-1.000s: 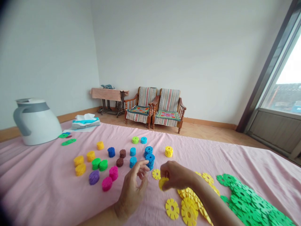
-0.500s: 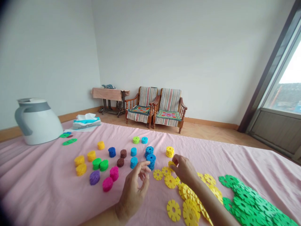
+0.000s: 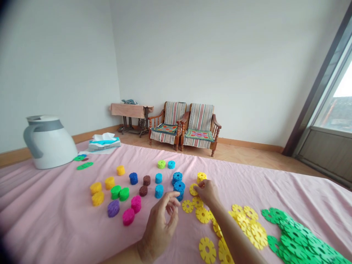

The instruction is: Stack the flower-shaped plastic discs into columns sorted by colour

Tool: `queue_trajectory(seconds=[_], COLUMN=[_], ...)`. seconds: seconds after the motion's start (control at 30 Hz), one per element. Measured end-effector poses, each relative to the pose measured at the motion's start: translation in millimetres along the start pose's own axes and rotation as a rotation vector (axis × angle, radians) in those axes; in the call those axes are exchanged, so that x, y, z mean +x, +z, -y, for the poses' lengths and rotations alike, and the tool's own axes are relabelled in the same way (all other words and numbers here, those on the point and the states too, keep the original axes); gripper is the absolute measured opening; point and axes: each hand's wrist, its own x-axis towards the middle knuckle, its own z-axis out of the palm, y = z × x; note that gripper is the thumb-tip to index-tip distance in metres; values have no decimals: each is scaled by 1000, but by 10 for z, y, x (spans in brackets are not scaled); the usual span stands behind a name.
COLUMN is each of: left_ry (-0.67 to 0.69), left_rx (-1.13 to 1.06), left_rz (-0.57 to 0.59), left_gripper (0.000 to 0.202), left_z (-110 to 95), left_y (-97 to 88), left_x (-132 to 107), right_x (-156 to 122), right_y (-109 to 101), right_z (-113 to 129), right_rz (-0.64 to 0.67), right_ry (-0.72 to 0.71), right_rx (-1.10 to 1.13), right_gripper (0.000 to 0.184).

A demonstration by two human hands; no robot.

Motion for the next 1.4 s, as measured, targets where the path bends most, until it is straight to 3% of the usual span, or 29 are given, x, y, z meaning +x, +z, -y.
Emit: queue_trajectory(seconds=[0.17,0.4,0.83,1.03,1.2,1.4], left_ry=[12,51,-20,-21,-37,-57], left_rx=[16,96,136,134,130,158], left_rz=[28,156,220,223,232,263], left_gripper=[34,27,26,26,26,27], left_z=[-12,-36,16,17,7,17], left_y=[2,46,72,73,70,72], left_x=[3,-28,-19,-17,-13,-11], right_x=[-70,-340,-398,-426,-391,-335], right_y=[-143,-139,-102,-60,-15,16], right_z=[-168,-227,-174,-144,-190,-272], right_rz=[-117,3,13,24,11,-98], right_ry=[-72,-262,-241,-358,-362,-340], right_rx=[-121,-205,-179,-130,-131,-80], right_gripper=[20,33,35,35,37,34])
